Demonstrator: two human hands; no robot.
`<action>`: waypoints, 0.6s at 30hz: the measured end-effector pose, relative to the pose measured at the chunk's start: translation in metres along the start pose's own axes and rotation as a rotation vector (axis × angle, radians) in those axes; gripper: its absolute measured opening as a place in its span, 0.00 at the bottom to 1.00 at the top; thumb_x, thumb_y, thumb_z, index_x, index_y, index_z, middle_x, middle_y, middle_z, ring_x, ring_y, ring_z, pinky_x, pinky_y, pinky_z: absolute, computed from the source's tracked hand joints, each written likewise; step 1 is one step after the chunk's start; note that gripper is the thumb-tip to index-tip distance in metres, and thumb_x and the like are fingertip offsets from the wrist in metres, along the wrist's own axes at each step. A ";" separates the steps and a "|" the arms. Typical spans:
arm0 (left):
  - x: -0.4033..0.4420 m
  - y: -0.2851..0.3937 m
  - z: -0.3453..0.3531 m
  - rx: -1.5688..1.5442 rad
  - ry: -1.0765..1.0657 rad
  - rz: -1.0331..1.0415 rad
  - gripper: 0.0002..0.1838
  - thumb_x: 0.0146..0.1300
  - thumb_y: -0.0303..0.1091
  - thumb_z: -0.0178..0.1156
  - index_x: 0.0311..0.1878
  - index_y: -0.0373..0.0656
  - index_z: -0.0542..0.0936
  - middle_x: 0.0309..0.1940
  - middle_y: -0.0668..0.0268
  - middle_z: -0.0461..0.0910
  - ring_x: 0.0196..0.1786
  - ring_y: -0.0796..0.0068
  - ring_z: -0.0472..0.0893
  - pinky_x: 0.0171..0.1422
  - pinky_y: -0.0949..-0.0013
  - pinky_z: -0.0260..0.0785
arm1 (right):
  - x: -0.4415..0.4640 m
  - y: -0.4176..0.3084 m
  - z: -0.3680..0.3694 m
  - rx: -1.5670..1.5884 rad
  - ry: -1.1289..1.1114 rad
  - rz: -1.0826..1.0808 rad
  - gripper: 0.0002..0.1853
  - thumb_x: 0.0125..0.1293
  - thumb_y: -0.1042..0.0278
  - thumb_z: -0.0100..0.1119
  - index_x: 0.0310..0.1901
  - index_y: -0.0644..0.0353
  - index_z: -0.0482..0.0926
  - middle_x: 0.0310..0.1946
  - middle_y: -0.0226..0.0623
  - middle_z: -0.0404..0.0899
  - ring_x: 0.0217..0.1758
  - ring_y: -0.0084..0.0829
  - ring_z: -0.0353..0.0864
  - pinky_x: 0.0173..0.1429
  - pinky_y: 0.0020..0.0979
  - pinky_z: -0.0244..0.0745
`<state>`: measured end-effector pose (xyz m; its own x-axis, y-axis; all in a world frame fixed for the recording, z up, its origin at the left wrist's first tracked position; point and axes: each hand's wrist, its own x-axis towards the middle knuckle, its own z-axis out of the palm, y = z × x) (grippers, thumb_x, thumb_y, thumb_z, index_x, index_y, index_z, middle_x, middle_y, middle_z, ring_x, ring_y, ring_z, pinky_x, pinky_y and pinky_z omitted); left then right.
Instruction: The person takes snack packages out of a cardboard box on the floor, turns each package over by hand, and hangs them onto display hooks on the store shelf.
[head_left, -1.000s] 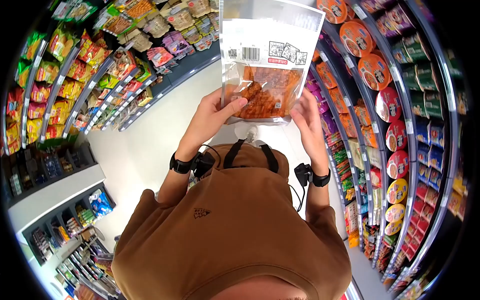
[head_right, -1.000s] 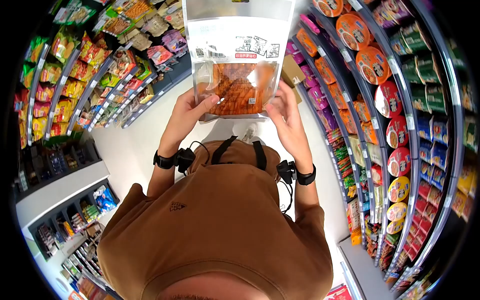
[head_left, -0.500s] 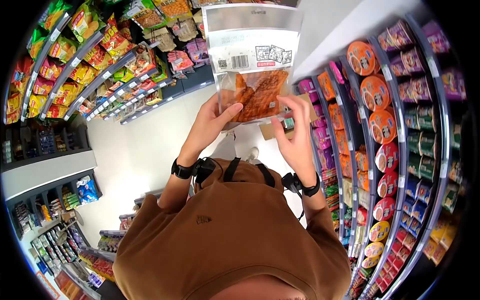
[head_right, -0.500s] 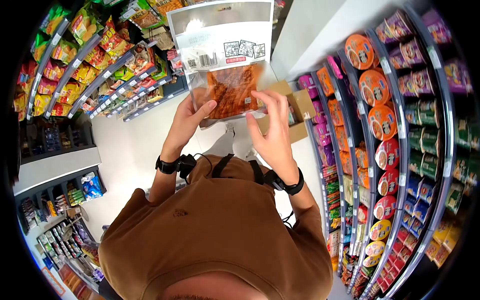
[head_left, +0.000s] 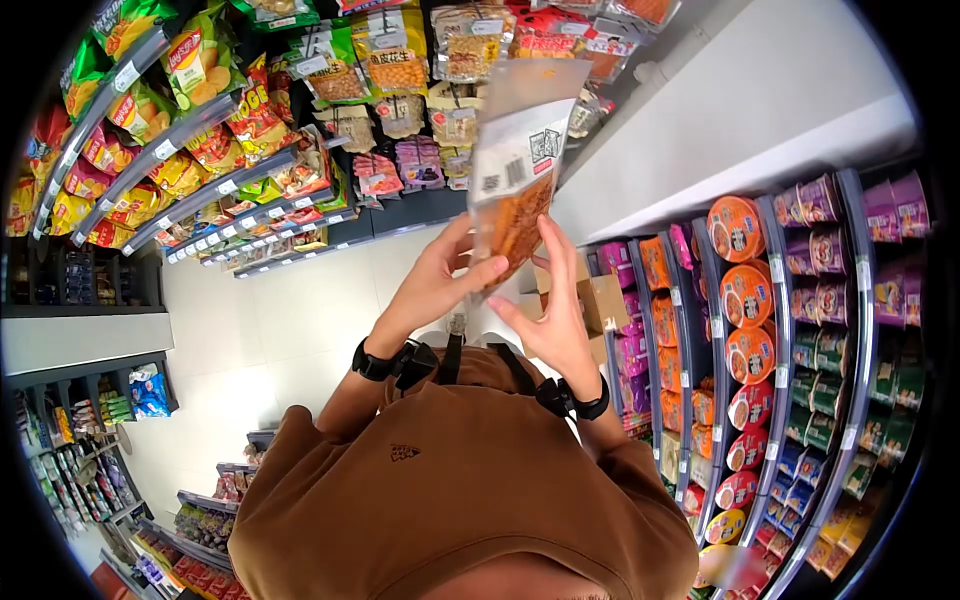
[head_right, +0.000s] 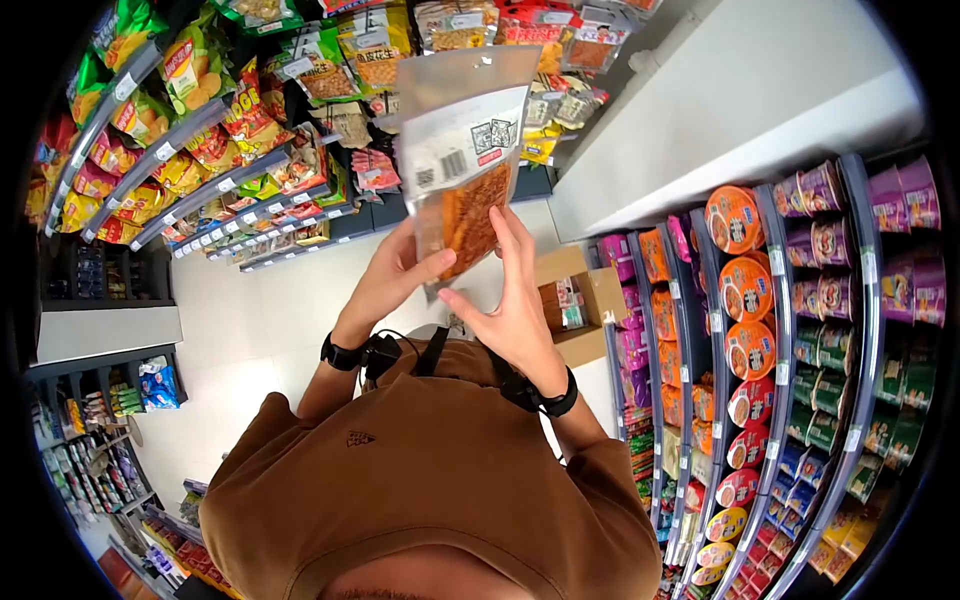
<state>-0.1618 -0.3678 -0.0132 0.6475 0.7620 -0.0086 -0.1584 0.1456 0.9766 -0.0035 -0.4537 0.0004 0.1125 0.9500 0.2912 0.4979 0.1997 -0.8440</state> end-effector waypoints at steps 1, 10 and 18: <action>0.001 0.001 -0.001 0.024 -0.026 0.044 0.30 0.65 0.35 0.62 0.67 0.41 0.65 0.60 0.64 0.68 0.62 0.70 0.71 0.60 0.68 0.69 | 0.002 0.004 0.003 0.005 0.003 -0.009 0.50 0.54 0.63 0.71 0.73 0.59 0.48 0.68 0.50 0.54 0.69 0.47 0.60 0.68 0.40 0.63; 0.018 0.022 -0.008 0.306 -0.197 0.228 0.31 0.63 0.47 0.60 0.66 0.43 0.69 0.69 0.59 0.60 0.69 0.65 0.63 0.68 0.60 0.60 | 0.011 0.027 -0.003 0.851 -0.078 0.218 0.47 0.57 0.68 0.59 0.73 0.64 0.42 0.72 0.46 0.51 0.76 0.39 0.50 0.77 0.38 0.42; 0.057 0.016 -0.035 0.241 0.002 0.293 0.14 0.63 0.26 0.60 0.53 0.42 0.77 0.58 0.63 0.71 0.60 0.72 0.70 0.59 0.69 0.65 | 0.026 0.063 -0.012 1.199 0.017 0.376 0.48 0.53 0.49 0.56 0.72 0.63 0.49 0.69 0.45 0.59 0.71 0.42 0.62 0.74 0.44 0.53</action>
<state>-0.1540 -0.2999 -0.0054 0.5991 0.7506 0.2785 -0.1569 -0.2311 0.9602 0.0413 -0.4192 -0.0401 0.0929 0.9940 -0.0578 -0.6601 0.0180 -0.7509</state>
